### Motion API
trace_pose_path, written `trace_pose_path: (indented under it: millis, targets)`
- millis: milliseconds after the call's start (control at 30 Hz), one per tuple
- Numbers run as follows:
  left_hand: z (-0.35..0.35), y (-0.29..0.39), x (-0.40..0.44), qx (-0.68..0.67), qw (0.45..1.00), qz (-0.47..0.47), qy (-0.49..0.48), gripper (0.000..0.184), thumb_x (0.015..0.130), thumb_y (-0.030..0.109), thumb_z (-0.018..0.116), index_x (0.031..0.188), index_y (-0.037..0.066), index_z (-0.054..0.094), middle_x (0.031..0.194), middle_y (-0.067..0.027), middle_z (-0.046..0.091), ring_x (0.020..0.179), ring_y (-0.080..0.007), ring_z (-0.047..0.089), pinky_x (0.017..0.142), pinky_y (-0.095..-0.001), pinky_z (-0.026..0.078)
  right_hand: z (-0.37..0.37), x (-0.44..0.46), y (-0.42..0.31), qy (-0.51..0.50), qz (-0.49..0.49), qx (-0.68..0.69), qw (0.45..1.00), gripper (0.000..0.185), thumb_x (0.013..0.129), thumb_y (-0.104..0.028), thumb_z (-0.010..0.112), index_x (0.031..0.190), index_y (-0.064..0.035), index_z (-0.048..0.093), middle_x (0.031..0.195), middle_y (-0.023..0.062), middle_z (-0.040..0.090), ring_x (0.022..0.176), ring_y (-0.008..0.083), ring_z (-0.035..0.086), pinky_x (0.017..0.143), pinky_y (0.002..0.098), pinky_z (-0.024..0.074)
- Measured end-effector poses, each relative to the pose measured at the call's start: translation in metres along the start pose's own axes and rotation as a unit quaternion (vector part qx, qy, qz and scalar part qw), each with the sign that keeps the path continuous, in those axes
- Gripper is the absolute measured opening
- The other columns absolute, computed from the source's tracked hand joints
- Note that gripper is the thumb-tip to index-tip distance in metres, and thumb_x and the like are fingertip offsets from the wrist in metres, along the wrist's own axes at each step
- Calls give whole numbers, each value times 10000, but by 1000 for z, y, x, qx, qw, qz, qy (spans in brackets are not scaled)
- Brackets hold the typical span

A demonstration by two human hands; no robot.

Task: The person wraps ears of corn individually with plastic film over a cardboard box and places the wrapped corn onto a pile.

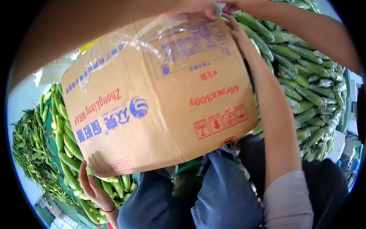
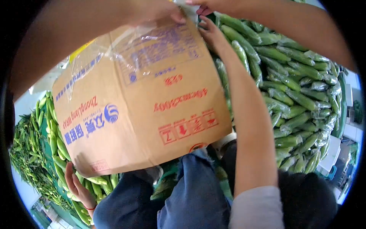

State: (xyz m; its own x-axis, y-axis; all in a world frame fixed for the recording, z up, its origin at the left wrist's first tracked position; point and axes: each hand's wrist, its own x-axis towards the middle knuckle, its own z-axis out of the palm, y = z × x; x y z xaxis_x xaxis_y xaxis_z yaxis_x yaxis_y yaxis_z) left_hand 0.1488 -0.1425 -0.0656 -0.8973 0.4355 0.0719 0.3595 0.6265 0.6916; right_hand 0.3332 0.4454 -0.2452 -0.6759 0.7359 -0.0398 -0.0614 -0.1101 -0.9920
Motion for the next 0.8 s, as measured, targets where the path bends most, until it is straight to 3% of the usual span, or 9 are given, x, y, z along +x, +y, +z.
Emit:
trace_pose_path:
  millis: [67, 100, 300, 400, 500, 600, 667, 733, 800]
  targets:
    - [-4, -17, -16, -5, 1000, -6, 2, 393, 987, 123, 376, 1325, -39, 494, 1373, -153, 505, 1286, -269, 457, 1105, -401, 329, -1, -15, -10, -20, 51, -107, 993, 662, 904, -159, 657, 1464, -100, 310, 1348, 142, 482, 1162, 228, 533, 923, 375, 493]
    - [-12, -16, -18, 35, 999, 9, -17, 397, 993, 149, 385, 1326, -36, 493, 1390, -162, 486, 1304, -279, 438, 1110, -413, 324, -9, -7, -10, -46, 61, -69, 995, 682, 905, -184, 657, 1474, -95, 293, 1346, 145, 484, 1155, 220, 540, 923, 365, 493]
    - [-7, -16, -18, 18, 998, 30, -54, 410, 975, 73, 407, 1377, -1, 451, 1473, -162, 385, 1370, -283, 351, 1130, -394, 256, 18, -18, -42, 26, 93, -207, 974, 649, 900, -258, 610, 1464, -88, 338, 926, 68, 659, 674, 141, 590, 612, 274, 461]
    - [0, -24, -2, 8, 995, 57, -84, 456, 956, 41, 435, 1410, 6, 407, 1468, -160, 389, 1366, -274, 356, 1123, -381, 260, 24, -13, -53, 3, 161, -215, 963, 601, 901, -268, 594, 1434, -88, 384, 950, 73, 662, 672, 157, 589, 612, 286, 461]
    - [6, -23, 7, 41, 994, 62, -84, 475, 956, 83, 479, 1414, -3, 388, 1429, -182, 431, 1305, -275, 426, 1088, -366, 312, 35, -18, -71, 48, 212, -274, 937, 431, 958, -190, 474, 1360, -35, 473, 1066, 143, 642, 891, 166, 637, 784, 302, 516]
    - [12, -17, 22, 89, 990, 91, -63, 495, 971, 129, 494, 1426, -14, 359, 1441, -202, 418, 1309, -292, 434, 1082, -376, 332, 33, -13, -63, 97, 224, -312, 918, 388, 954, -185, 437, 1307, -61, 535, 1117, 182, 645, 954, 234, 652, 848, 362, 511]
    - [19, -39, 40, 18, 996, 58, -63, 539, 988, 193, 495, 1466, 24, 312, 1461, -178, 412, 1313, -269, 439, 1077, -356, 339, 15, 6, -52, 108, 140, -555, 813, 388, 948, -206, 418, 1283, -68, 556, 1177, 195, 628, 1016, 287, 640, 889, 395, 492]
    - [23, -42, 58, 44, 993, 40, -104, 575, 994, 225, 489, 1487, 36, 262, 1504, -192, 350, 1354, -281, 400, 1089, -357, 332, 16, -7, -50, 132, 120, -646, 743, 394, 924, -240, 418, 1223, -55, 595, 1202, 212, 615, 1084, 333, 609, 934, 420, 469]
    - [35, -43, 69, -10, 993, 14, -117, 589, 997, 236, 486, 1495, 38, 241, 1520, -195, 319, 1388, -276, 348, 1113, -344, 296, 21, -19, -68, 171, 151, -623, 748, 423, 883, -287, 436, 1127, -20, 655, 1193, 231, 606, 1160, 373, 557, 982, 436, 444]
